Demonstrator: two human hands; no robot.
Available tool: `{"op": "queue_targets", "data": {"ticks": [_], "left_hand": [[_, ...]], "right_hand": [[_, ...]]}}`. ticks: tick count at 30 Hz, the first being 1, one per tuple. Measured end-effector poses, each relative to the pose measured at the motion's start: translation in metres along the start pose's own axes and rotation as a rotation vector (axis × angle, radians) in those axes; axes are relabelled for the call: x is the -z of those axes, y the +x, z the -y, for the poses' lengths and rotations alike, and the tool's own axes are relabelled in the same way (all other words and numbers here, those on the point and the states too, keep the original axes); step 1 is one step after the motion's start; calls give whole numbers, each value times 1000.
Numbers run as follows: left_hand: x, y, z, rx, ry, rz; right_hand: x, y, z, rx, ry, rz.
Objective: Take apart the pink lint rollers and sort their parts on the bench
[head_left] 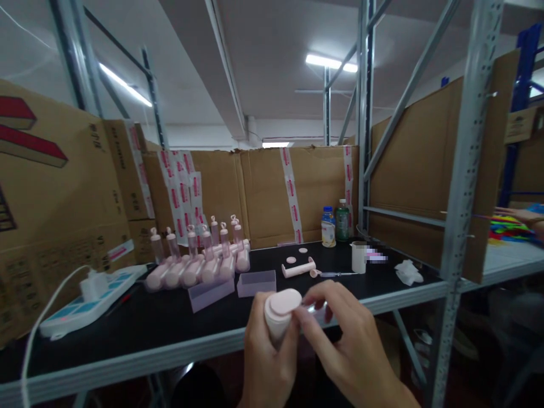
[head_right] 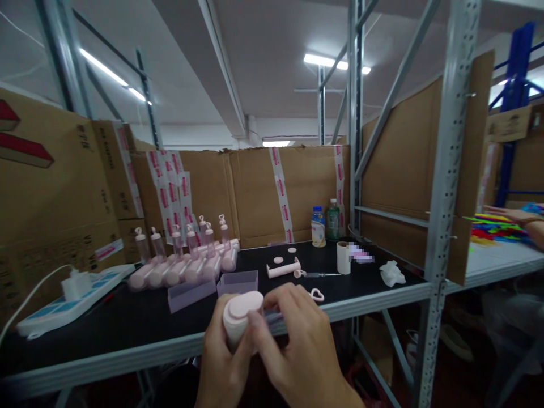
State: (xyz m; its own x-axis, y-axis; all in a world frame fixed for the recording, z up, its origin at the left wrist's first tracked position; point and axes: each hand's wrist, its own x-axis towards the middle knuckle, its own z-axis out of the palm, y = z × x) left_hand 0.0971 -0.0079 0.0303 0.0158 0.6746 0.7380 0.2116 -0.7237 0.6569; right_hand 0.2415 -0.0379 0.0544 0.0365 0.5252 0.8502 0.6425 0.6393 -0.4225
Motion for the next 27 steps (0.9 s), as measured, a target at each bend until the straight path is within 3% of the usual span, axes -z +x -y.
{"op": "queue_targets", "data": {"ticks": [3, 8, 12, 17, 20, 27], "left_hand": [[-1, -16, 11, -252, 186, 83], [-1, -40, 49, -548, 578, 77], [-3, -44, 53, -585, 592, 116], [-11, -28, 16, -585, 440, 3], [-12, -23, 3, -592, 424, 6], [-8, -23, 2, -609, 458, 20]], "right_hand": [[-5, 0, 11, 156, 60, -29], [-19, -4, 7, 92, 34, 6], [-14, -3, 6, 73, 61, 112], [-9, -1, 6, -31, 161, 251], [-8, -2, 6, -81, 191, 291], [-4, 1, 6, -78, 259, 329]]}}
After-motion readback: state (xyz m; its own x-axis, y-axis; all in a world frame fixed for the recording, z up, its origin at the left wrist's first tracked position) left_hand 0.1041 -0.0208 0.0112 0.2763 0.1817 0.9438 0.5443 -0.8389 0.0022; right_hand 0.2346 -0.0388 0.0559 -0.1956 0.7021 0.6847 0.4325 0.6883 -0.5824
